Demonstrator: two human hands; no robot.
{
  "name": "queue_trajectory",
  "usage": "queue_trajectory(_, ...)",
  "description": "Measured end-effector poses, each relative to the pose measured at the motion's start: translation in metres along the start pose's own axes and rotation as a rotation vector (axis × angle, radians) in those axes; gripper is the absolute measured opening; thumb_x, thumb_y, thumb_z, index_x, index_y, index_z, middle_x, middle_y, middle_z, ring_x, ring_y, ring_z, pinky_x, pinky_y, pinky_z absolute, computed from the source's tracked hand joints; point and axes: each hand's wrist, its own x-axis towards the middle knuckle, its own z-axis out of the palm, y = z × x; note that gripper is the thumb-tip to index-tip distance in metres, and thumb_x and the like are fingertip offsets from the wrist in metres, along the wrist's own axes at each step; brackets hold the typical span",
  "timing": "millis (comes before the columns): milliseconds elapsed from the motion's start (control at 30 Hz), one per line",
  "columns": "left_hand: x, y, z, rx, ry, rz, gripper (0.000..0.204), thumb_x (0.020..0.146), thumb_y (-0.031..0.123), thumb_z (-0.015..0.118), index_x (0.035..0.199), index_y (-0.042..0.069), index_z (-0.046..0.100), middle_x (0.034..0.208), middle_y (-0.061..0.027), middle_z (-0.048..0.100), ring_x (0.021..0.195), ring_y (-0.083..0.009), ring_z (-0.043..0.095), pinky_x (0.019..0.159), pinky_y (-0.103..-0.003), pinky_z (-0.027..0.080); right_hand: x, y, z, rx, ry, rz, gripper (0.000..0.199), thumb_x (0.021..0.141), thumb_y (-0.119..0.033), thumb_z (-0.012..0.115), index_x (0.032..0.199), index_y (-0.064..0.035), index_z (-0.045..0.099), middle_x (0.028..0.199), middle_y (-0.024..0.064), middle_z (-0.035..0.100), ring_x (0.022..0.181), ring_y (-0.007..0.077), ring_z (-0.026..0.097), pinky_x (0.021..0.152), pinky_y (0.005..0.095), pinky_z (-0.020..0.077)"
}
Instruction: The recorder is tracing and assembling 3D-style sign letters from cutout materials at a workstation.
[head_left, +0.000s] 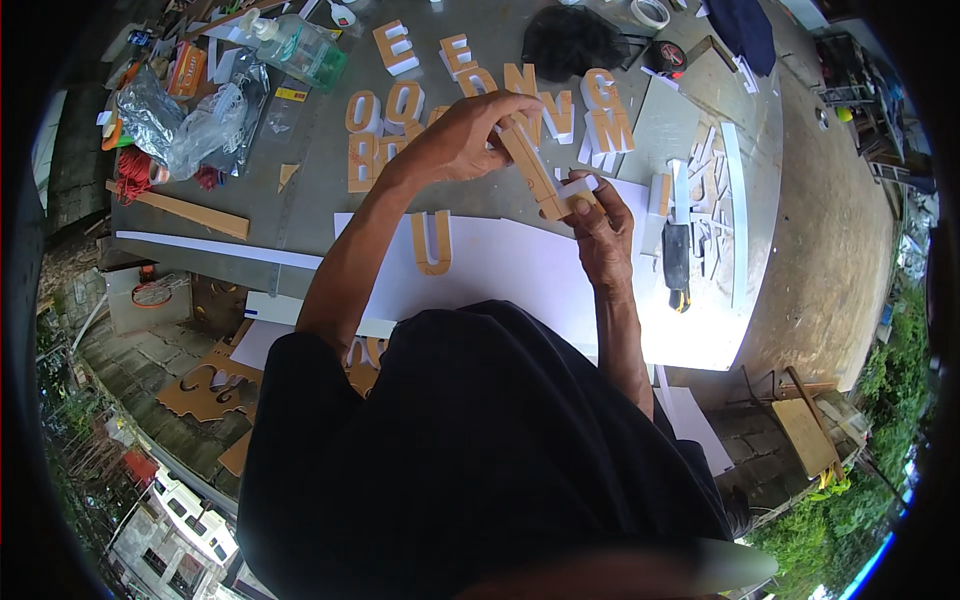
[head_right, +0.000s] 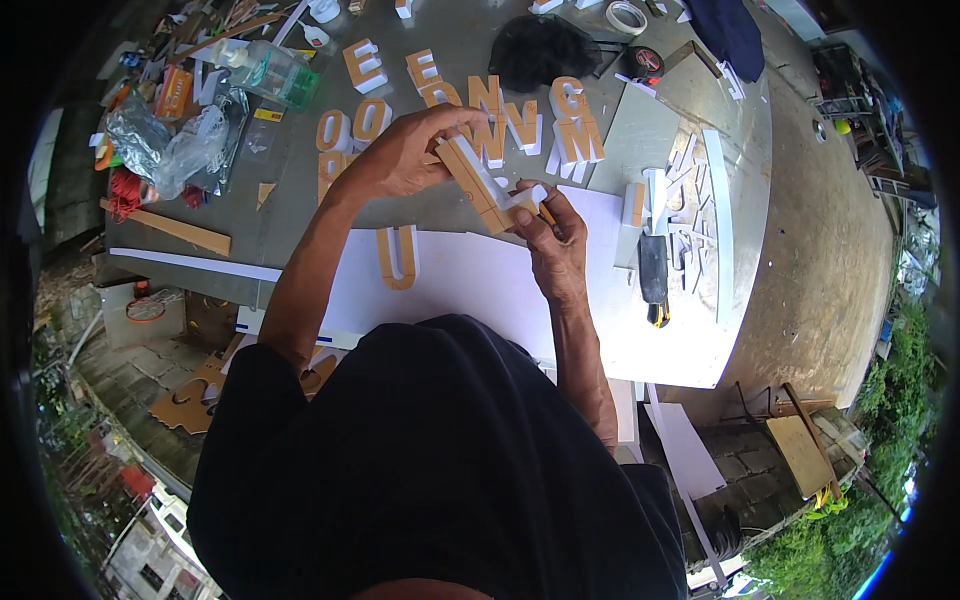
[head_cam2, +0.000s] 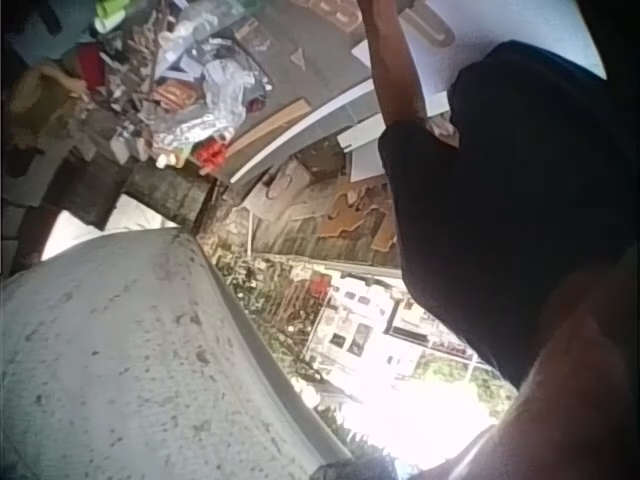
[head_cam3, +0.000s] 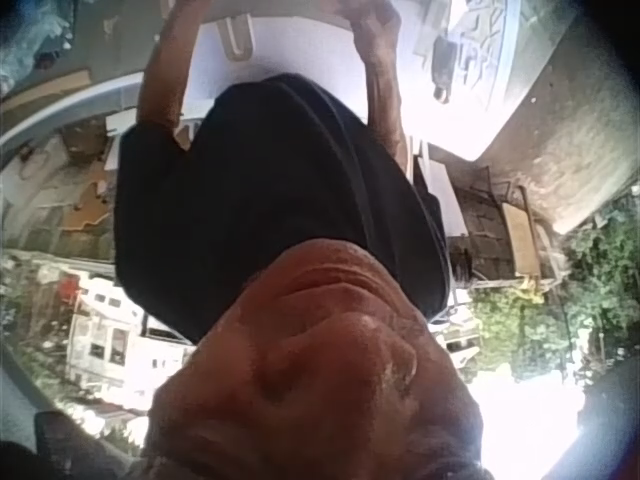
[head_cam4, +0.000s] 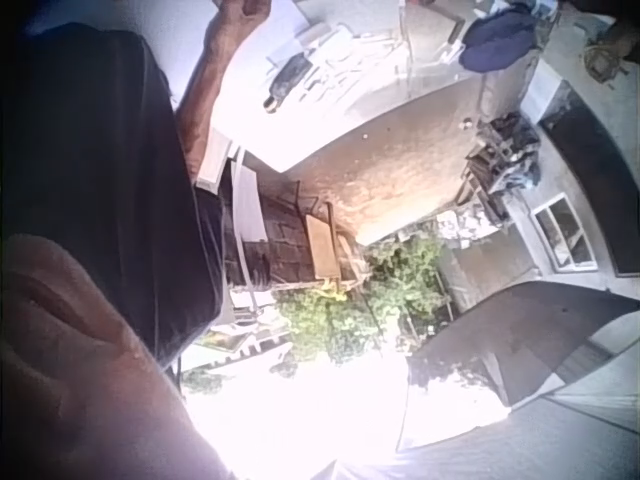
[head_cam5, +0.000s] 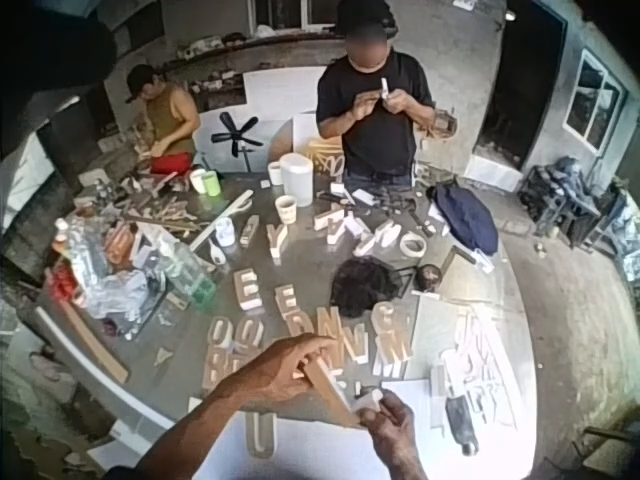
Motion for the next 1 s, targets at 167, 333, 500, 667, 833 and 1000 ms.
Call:
queue_trajectory(167, -0.027, 0.001, 0.037, -0.977, 0.300, -0.208, 0.056, 0.094, 0.005, 0.066, 0.146, 0.001, 0.045, 0.133, -0.0149, 0.060, 0.121, -0.0280, 0.062, 0.098, -0.042, 0.056, 0.004, 0.009, 0.006, 0.165, 0.102, -0.072, 0.050, 0.084, -0.024, 0.081, 0.125, -0.0025, 0.063, 0.100, 0.0073, 0.065, 0.093, 0.0163, 0.063, 0.084, 0.0329, 0.0551)
queue_trajectory(333, -0.046, 0.028, 0.084, -1.094, 0.341, -0.258, 0.041, 0.100, 0.019, 0.064, 0.131, -0.005, 0.053, 0.123, -0.0171, 0.063, 0.118, -0.0235, 0.065, 0.098, -0.034, 0.057, -0.008, 0.002, 0.019, -0.228, 0.082, -0.082, 0.051, 0.086, -0.027, 0.082, 0.127, -0.0053, 0.062, 0.092, 0.0042, 0.062, 0.092, 0.0131, 0.058, 0.084, 0.0316, 0.0506)
queue_trajectory(500, -0.052, 0.005, 0.092, -1.200, 0.394, -0.296, 0.032, 0.097, 0.017, 0.066, 0.121, -0.004, 0.060, 0.111, -0.0154, 0.068, 0.099, -0.0219, 0.072, 0.079, -0.036, 0.066, -0.008, 0.013, 0.013, -0.208, 0.004, -0.093, 0.047, 0.093, -0.037, 0.074, 0.124, -0.0033, 0.068, 0.108, 0.0109, 0.072, 0.100, 0.0175, 0.065, 0.092, 0.0356, 0.0529)
queue_trajectory(667, -0.061, -0.001, 0.094, -1.119, 0.368, -0.337, 0.038, 0.097, 0.017, 0.066, 0.125, -0.007, 0.058, 0.113, -0.0173, 0.069, 0.100, -0.0238, 0.073, 0.080, -0.037, 0.065, -0.011, 0.016, 0.010, -0.193, 0.096, -0.051, 0.036, 0.102, -0.030, 0.062, 0.115, 0.0011, 0.072, 0.099, 0.0121, 0.074, 0.086, 0.0200, 0.071, 0.087, 0.0386, 0.0589)
queue_trajectory(833, -0.061, -0.001, 0.097, -1.135, 0.343, -0.385, 0.036, 0.098, 0.018, 0.063, 0.125, -0.005, 0.059, 0.112, -0.0167, 0.070, 0.101, -0.0241, 0.073, 0.077, -0.038, 0.065, -0.008, 0.022, 0.003, -0.029, 0.096, -0.066, 0.033, 0.101, -0.028, 0.064, 0.113, 0.0022, 0.073, 0.096, 0.0114, 0.074, 0.085, 0.0181, 0.070, 0.083, 0.0375, 0.0598)
queue_trajectory(1000, -0.061, -0.007, 0.098, -1.187, 0.337, -0.376, 0.035, 0.098, 0.017, 0.063, 0.126, -0.004, 0.059, 0.113, -0.0160, 0.070, 0.102, -0.0246, 0.073, 0.080, -0.038, 0.064, -0.013, 0.020, 0.014, -0.162, 0.178, -0.105, 0.033, 0.101, -0.029, 0.065, 0.113, -0.0001, 0.074, 0.099, 0.0104, 0.074, 0.088, 0.0148, 0.068, 0.082, 0.0327, 0.0571)
